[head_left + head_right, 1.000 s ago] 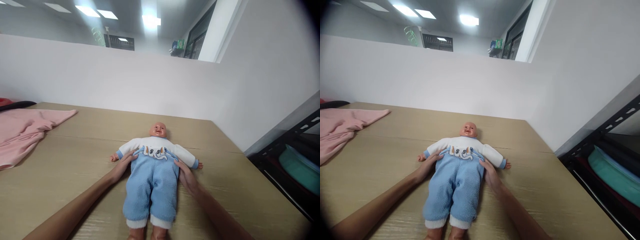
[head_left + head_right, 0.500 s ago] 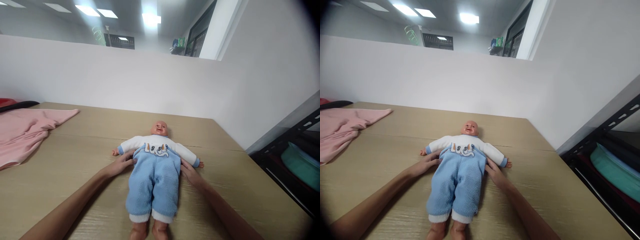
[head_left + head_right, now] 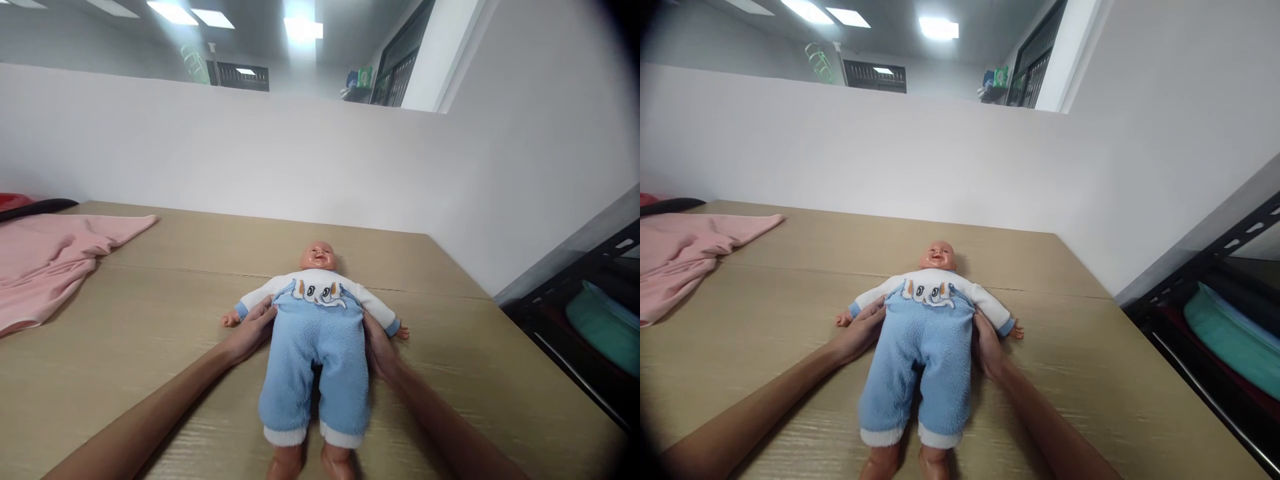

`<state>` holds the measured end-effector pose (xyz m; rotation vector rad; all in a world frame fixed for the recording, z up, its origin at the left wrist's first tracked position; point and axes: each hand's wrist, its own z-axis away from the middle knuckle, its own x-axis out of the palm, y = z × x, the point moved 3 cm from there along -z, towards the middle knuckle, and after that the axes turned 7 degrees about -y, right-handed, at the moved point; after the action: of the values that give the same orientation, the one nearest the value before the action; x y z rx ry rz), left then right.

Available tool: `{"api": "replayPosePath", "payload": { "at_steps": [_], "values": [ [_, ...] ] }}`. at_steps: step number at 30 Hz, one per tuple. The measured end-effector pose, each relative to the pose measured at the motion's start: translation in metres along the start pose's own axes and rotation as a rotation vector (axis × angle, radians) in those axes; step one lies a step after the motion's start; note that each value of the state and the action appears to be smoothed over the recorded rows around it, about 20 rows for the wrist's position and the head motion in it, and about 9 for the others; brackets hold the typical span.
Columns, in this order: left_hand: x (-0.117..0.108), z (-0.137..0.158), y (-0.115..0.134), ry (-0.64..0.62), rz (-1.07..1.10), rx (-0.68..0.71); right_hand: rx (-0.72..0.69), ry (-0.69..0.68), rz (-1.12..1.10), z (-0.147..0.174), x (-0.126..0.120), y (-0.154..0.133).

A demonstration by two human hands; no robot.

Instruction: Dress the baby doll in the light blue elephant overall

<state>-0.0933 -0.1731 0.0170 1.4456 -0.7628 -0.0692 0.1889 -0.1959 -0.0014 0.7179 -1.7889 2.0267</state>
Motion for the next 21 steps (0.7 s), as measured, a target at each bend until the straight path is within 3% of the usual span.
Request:
{"api": "replayPosePath", "payload": {
  "at_steps": [6, 11, 15, 18, 21],
  "values": [
    [-0.008, 0.004, 0.017, -0.033, -0.249, 0.051, -0.229, -0.161, 0.404, 0.01, -0.011, -0.017],
    [0.01, 0.005, 0.049, -0.137, -0.575, 0.09, -0.462, -0.155, 0.794, 0.024, 0.013, -0.042],
    [0.023, -0.008, 0.055, -0.083, -0.636, 0.087, -0.351, -0.087, 0.854, 0.006, 0.017, -0.038],
    [0.016, -0.012, 0.045, -0.017, -0.6, 0.021, -0.28, -0.046, 0.875, -0.005, 0.002, -0.03],
    [0.001, -0.004, 0.037, -0.023, -0.708, -0.045, -0.244, -0.074, 0.93, 0.003, -0.01, -0.03]
  ]
}}
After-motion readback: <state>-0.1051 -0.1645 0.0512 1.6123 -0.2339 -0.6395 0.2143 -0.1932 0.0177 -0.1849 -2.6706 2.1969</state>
